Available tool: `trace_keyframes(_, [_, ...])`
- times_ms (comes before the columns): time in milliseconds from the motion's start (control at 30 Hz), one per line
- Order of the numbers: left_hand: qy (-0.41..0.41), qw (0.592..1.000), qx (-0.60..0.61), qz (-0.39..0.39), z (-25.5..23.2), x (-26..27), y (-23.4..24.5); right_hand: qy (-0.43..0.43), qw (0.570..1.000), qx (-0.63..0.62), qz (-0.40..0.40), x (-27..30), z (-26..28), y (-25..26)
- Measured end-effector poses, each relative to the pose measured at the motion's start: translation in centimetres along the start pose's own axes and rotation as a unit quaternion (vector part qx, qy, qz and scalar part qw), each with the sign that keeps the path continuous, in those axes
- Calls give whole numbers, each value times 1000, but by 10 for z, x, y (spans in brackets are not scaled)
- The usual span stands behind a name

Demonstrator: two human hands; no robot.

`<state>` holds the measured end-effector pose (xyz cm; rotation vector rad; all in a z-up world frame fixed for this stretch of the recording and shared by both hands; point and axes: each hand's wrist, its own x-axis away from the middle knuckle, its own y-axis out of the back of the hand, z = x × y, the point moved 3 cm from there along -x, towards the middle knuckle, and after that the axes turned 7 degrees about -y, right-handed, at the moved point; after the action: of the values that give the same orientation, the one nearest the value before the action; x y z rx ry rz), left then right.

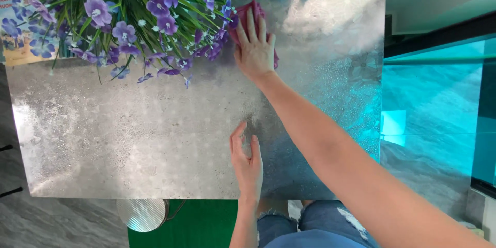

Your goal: The person is spraying a cleaning solution and wiping down a metal table surface with a pink cloth.

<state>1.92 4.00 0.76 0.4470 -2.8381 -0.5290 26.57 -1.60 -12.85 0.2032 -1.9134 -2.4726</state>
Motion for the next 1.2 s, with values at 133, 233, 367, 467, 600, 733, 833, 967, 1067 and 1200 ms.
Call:
trace_keyframes(133, [-11, 1000, -7, 19, -14, -2, 0, 21, 1000, -6, 6, 12, -15, 17])
trace_keyframes(233, [-20, 998, -14, 50, -21, -3, -6, 26, 999, -41, 3, 25, -37, 30])
trace_keyframes(367, [-76, 993, -8, 88, -29, -4, -20, -2, 998, -57, -5, 40, -79, 50])
trace_keyframes(467, [-102, 988, -4, 112, -35, -3, -31, -37, 998, -42, -6, 50, -119, 65])
trace_keyframes(600, [-125, 982, -4, 139, -43, -2, -43, -91, 996, -5, -23, 64, -173, 80])
trace_keyframes(733, [-140, 978, -5, 152, -44, 0, -47, -129, 991, 19, -42, 82, -221, 91])
trace_keyframes(833, [-145, 976, -4, 161, -41, 1, -44, -161, 985, 24, -47, 95, -241, 97])
trace_keyframes(967, [-123, 976, -4, 180, -38, 1, -37, -210, 975, 41, -63, 107, -250, 92])
trace_keyframes(1067, [-111, 977, -6, 183, -32, 1, -29, -239, 967, 52, -76, 113, -244, 83])
trace_keyframes(1200, [-124, 977, -14, 171, -18, 2, -18, -288, 953, 61, -74, 120, -226, 75])
